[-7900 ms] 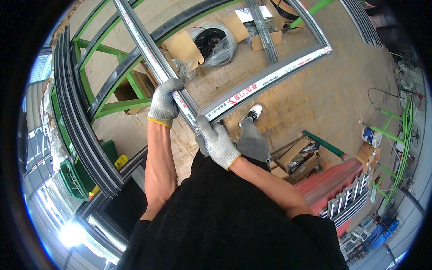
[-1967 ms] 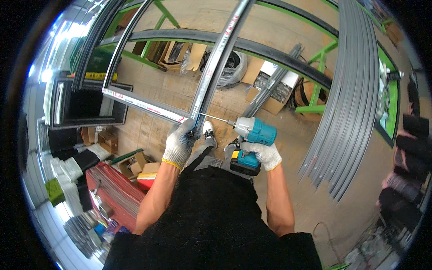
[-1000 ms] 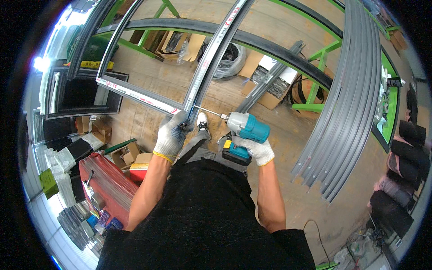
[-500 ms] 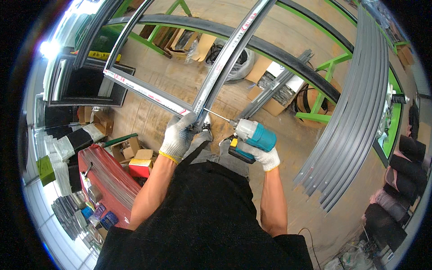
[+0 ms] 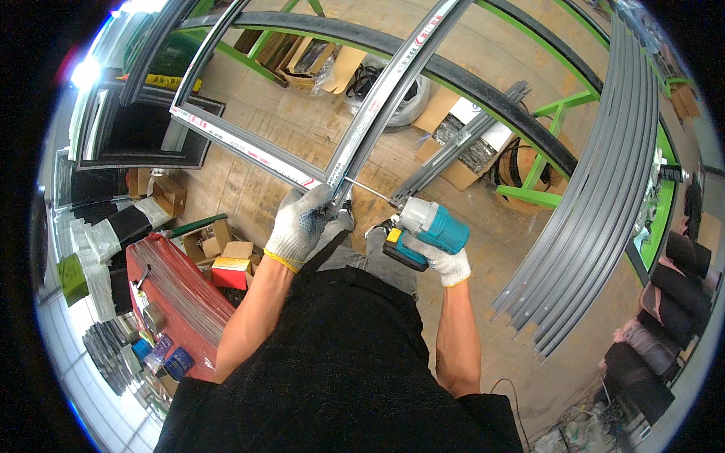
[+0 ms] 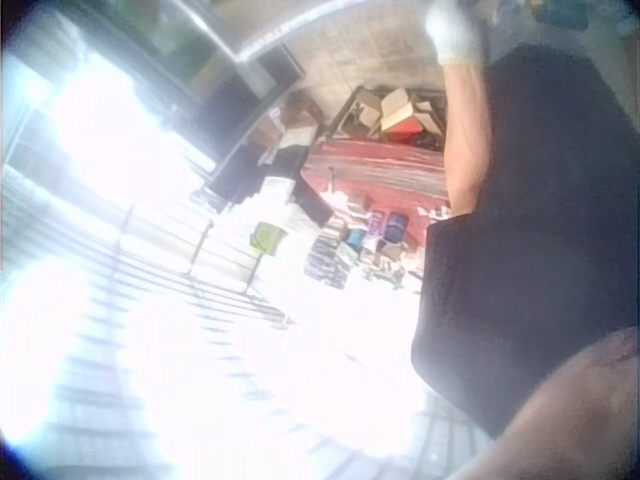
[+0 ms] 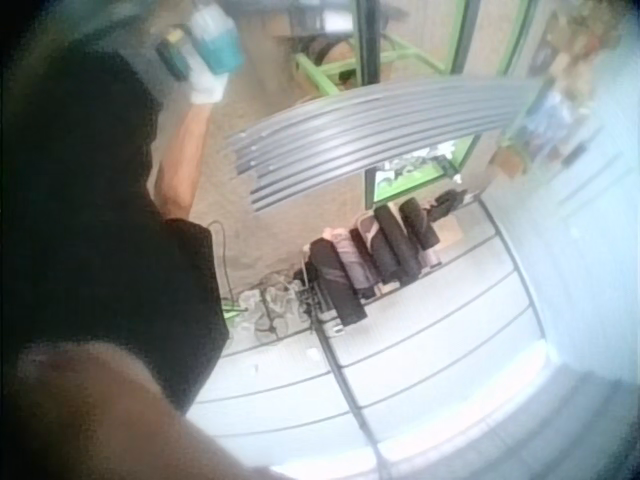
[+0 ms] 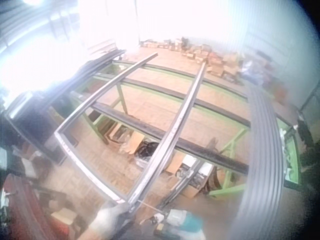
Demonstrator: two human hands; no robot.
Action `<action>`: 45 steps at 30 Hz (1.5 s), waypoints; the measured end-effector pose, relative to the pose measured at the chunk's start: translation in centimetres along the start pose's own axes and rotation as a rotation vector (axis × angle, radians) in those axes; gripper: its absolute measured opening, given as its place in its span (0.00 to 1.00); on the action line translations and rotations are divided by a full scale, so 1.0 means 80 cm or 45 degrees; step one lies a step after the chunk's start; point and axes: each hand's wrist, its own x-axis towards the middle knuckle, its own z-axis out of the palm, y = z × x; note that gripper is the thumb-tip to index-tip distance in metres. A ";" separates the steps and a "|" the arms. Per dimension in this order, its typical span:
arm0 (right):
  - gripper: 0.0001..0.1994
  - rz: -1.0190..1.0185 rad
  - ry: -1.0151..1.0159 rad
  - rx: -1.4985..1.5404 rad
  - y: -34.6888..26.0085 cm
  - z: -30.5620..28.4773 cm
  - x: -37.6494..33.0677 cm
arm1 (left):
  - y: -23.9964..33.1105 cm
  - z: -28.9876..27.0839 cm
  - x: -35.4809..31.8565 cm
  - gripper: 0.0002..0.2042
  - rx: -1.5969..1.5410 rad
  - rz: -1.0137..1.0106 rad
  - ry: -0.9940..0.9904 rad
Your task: The person assembles a metal frame by aligning aluminum profiles and securing them with a cordless drill. They repeatedly pick up profiles, position them on a green jig, and drive screws into the joints. The person also moves completed frames aside and retrieves additional profiles from a nearby table.
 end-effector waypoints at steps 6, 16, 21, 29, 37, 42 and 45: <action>0.22 -0.253 -0.025 -0.343 -0.022 0.002 0.001 | 0.006 0.010 -0.008 0.15 -0.004 -0.053 0.112; 0.31 -0.220 -0.121 0.013 0.010 0.012 0.006 | 0.011 -0.019 0.005 0.10 -0.016 -0.071 0.150; 0.35 0.219 -0.046 0.298 0.018 0.021 -0.002 | 0.021 -0.015 0.002 0.09 0.014 -0.091 0.105; 0.34 0.140 -0.049 0.523 0.006 0.025 0.000 | 0.023 -0.007 0.002 0.09 0.050 -0.080 0.122; 0.26 0.128 -0.282 0.142 0.001 0.007 0.001 | 0.020 -0.018 0.005 0.08 0.021 -0.065 0.104; 0.29 0.256 -0.161 0.732 0.012 0.011 0.006 | 0.016 -0.020 0.007 0.07 -0.006 -0.058 0.087; 0.28 0.426 -0.144 1.325 0.015 0.016 0.006 | 0.015 -0.024 0.005 0.07 -0.005 -0.051 0.109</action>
